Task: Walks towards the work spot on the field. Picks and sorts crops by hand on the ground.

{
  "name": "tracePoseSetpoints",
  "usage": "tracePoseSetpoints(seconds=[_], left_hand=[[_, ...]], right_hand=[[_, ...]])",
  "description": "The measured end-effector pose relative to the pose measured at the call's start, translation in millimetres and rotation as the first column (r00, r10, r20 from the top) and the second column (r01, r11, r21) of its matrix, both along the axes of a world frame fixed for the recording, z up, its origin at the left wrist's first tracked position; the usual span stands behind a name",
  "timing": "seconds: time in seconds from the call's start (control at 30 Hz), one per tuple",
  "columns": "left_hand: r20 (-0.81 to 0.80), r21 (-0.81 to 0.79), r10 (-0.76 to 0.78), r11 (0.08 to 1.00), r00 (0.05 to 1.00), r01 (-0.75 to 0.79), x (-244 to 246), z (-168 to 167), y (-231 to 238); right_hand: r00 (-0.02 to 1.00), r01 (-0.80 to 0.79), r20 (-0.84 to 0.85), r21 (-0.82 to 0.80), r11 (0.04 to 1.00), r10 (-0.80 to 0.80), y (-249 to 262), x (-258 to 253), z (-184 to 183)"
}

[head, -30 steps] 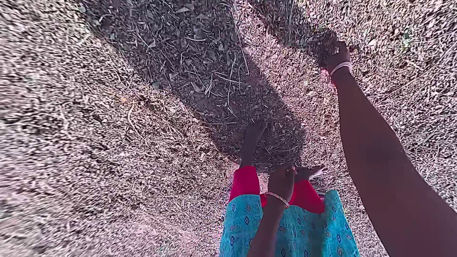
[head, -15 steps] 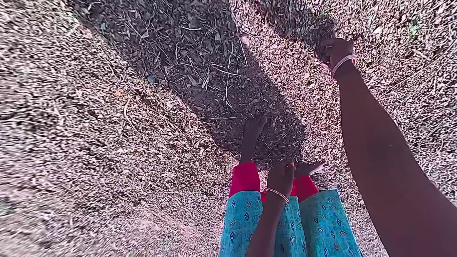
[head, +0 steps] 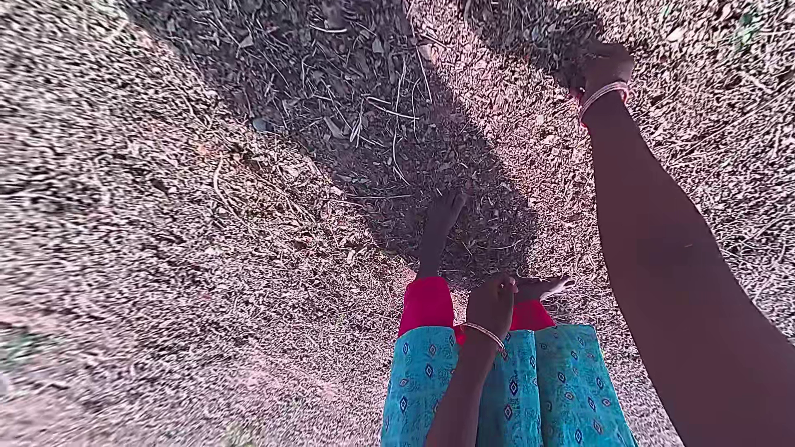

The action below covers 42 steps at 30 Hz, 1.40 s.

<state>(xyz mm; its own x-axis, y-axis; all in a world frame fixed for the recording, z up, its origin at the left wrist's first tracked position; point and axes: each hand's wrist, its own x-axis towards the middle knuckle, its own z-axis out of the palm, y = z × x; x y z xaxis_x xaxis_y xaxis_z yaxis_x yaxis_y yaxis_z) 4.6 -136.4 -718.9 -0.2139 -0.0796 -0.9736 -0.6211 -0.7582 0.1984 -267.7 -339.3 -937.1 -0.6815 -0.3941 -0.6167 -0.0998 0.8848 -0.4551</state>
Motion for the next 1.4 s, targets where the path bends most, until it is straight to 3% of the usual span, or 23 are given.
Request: tracePoseSetpoints(seconds=[0.07, 0.17, 0.37, 0.43, 0.5, 0.53, 0.6, 0.67, 0.77, 0.8, 0.87, 0.9, 0.97, 1.03, 1.1, 1.17, 1.23, 1.3, 1.33, 1.4], left_hand=[[-0.001, 0.006, -0.013, 1.0, 1.0, 0.013, 0, 0, 0], [0.0, -0.004, -0.033, 0.999, 0.999, 0.033, 1, 0, 1], [-0.005, -0.012, -0.046, 0.999, 0.999, 0.046, -2, -1, 5], [-0.006, -0.008, -0.05, 0.999, 0.999, 0.05, -2, -1, 5], [0.003, -0.015, -0.03, 0.999, 1.0, 0.03, 0, -2, 5], [0.009, -0.024, 0.006, 1.0, 1.0, -0.005, 1, -2, 5], [0.041, -0.062, 0.152, 0.987, 0.988, -0.149, 1, -5, 8], [0.086, -0.099, 0.407, 0.912, 0.909, -0.398, 2, -10, 11], [0.088, -0.099, 0.806, 0.592, 0.585, -0.8, 3, -11, 13], [0.08, -0.086, 0.878, 0.477, 0.471, -0.875, 3, -12, 12], [0.048, -0.024, 0.936, 0.35, 0.348, -0.936, 6, -13, 10], [0.025, 0.025, 0.944, 0.329, 0.329, -0.944, 9, -13, 11], [0.012, 0.107, 0.942, 0.333, 0.337, -0.937, 9, -10, 14], [-0.003, 0.195, 0.925, 0.373, 0.38, -0.907, 6, -8, 17], [-0.086, 0.269, 0.922, 0.387, 0.379, -0.882, 6, -14, 24], [-0.119, 0.249, 0.918, 0.396, 0.378, -0.884, 8, -18, 33], [-0.079, 0.196, 0.924, 0.383, 0.375, -0.902, 10, -20, 39], [-0.054, 0.176, 0.926, 0.377, 0.373, -0.909, 9, -22, 38], [-0.051, 0.173, 0.924, 0.381, 0.379, -0.908, 9, -22, 38], [-0.048, 0.148, 0.913, 0.407, 0.404, -0.902, 7, -21, 39]], right_hand=[[0.999, -0.032, 0.0, -0.004, 0.999, 0.032, -8, -4, -4], [0.976, -0.216, -0.005, 0.044, 0.975, 0.217, -18, -8, -16], [0.854, -0.485, -0.053, 0.285, 0.827, 0.518, -27, 11, 1], [0.807, -0.558, -0.026, 0.294, 0.776, 0.59, -28, 11, -2], [0.898, -0.436, -0.009, 0.099, 0.894, 0.439, -18, 9, -6], [0.963, -0.261, 0.043, -0.08, 0.962, 0.265, -10, 11, -5], [0.939, 0.127, 0.345, -0.371, 0.92, 0.009, 9, 22, 19], [0.842, 0.152, 0.524, -0.459, 0.875, 0.129, 40, 36, 56], [0.652, -0.227, 0.517, -0.565, 0.793, 0.554, 109, 64, 127], [0.553, -0.34, 0.52, -0.573, 0.746, 0.651, 129, 77, 151], [0.385, -0.486, 0.529, -0.581, 0.653, 0.756, 168, 95, 183], [0.401, -0.503, 0.536, -0.548, 0.668, 0.743, 185, 98, 186], [0.63, -0.481, 0.495, -0.357, 0.801, 0.599, 208, 93, 168], [0.859, -0.414, 0.287, -0.096, 0.905, 0.423, 217, 77, 125], [0.935, -0.355, 0.087, 0.181, 0.917, 0.345, 216, 64, 76], [0.932, -0.347, 0.044, 0.392, 0.852, 0.359, 220, 77, 36], [0.852, -0.521, 0.229, 0.451, 0.724, 0.47, 239, 122, 18], [0.631, -0.775, 0.494, 0.365, 0.516, 0.599, 264, 174, 28], [0.509, -0.859, 0.613, 0.326, 0.394, 0.604, 279, 194, 41], [0.345, -0.933, 0.796, 0.234, 0.271, 0.497, 303, 208, 65]])
